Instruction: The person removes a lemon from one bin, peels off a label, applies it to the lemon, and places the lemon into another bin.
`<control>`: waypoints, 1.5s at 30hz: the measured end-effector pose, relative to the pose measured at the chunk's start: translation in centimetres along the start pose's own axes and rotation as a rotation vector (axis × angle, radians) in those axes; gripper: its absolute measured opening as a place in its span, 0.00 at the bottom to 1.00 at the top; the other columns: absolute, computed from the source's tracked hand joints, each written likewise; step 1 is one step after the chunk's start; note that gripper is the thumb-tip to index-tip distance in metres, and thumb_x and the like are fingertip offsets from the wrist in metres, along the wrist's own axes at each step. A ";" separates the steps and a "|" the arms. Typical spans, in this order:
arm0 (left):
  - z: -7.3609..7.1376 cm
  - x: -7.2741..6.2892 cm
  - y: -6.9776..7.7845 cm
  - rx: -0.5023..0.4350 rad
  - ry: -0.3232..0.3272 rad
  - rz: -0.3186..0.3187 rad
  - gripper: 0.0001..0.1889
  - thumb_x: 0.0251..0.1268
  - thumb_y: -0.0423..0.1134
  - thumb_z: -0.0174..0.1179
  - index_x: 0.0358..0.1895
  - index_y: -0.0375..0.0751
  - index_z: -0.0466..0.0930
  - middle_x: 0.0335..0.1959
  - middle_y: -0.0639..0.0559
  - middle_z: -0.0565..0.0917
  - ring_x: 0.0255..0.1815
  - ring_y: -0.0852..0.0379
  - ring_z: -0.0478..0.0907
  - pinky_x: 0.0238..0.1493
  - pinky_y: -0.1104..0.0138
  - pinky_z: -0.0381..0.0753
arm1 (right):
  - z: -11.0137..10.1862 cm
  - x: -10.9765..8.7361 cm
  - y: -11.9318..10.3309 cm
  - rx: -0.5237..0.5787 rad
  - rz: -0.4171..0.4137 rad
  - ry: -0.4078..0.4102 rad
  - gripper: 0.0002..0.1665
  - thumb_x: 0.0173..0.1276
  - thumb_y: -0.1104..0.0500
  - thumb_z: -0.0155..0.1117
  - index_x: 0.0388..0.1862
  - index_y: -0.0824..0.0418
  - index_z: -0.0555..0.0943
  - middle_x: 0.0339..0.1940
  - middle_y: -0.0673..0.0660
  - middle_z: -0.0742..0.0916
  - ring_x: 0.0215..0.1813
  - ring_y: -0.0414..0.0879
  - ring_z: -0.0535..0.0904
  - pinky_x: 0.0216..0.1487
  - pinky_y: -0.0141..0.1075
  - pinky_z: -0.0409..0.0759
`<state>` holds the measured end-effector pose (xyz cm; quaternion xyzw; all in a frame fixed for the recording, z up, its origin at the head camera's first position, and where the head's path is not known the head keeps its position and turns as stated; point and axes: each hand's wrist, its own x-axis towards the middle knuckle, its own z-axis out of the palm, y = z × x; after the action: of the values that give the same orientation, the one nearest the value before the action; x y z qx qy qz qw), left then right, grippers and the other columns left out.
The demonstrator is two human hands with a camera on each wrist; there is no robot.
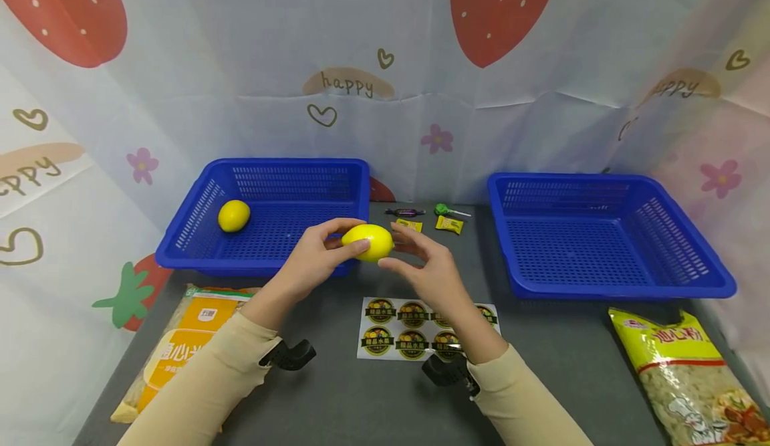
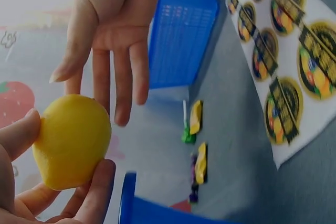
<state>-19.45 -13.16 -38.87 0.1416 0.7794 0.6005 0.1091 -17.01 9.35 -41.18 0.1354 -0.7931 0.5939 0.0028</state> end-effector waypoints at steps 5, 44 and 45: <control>1.6 0.3 -0.2 -0.018 -0.026 0.006 0.24 0.71 0.48 0.64 0.66 0.47 0.75 0.63 0.47 0.78 0.60 0.49 0.81 0.60 0.50 0.80 | -0.7 -0.5 0.3 0.041 -0.008 -0.006 0.37 0.64 0.49 0.74 0.72 0.45 0.74 0.72 0.45 0.77 0.68 0.49 0.78 0.61 0.48 0.81; 9.6 4.5 -5.0 0.182 0.039 -0.067 0.27 0.70 0.45 0.65 0.69 0.45 0.73 0.68 0.47 0.77 0.66 0.47 0.77 0.62 0.55 0.80 | -5.9 -0.7 7.4 -0.159 0.194 0.048 0.36 0.65 0.48 0.72 0.71 0.53 0.76 0.68 0.57 0.81 0.66 0.56 0.79 0.61 0.52 0.80; 9.7 4.7 -5.2 0.187 0.038 -0.072 0.26 0.70 0.45 0.65 0.69 0.45 0.74 0.67 0.47 0.77 0.65 0.48 0.78 0.62 0.55 0.80 | -6.0 -0.5 7.6 -0.159 0.207 0.046 0.35 0.65 0.47 0.72 0.71 0.52 0.76 0.68 0.57 0.81 0.66 0.56 0.79 0.60 0.52 0.81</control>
<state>-21.01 -3.97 -46.37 0.1116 0.8385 0.5235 0.1022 -19.10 17.06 -46.61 0.0384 -0.8470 0.5294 -0.0296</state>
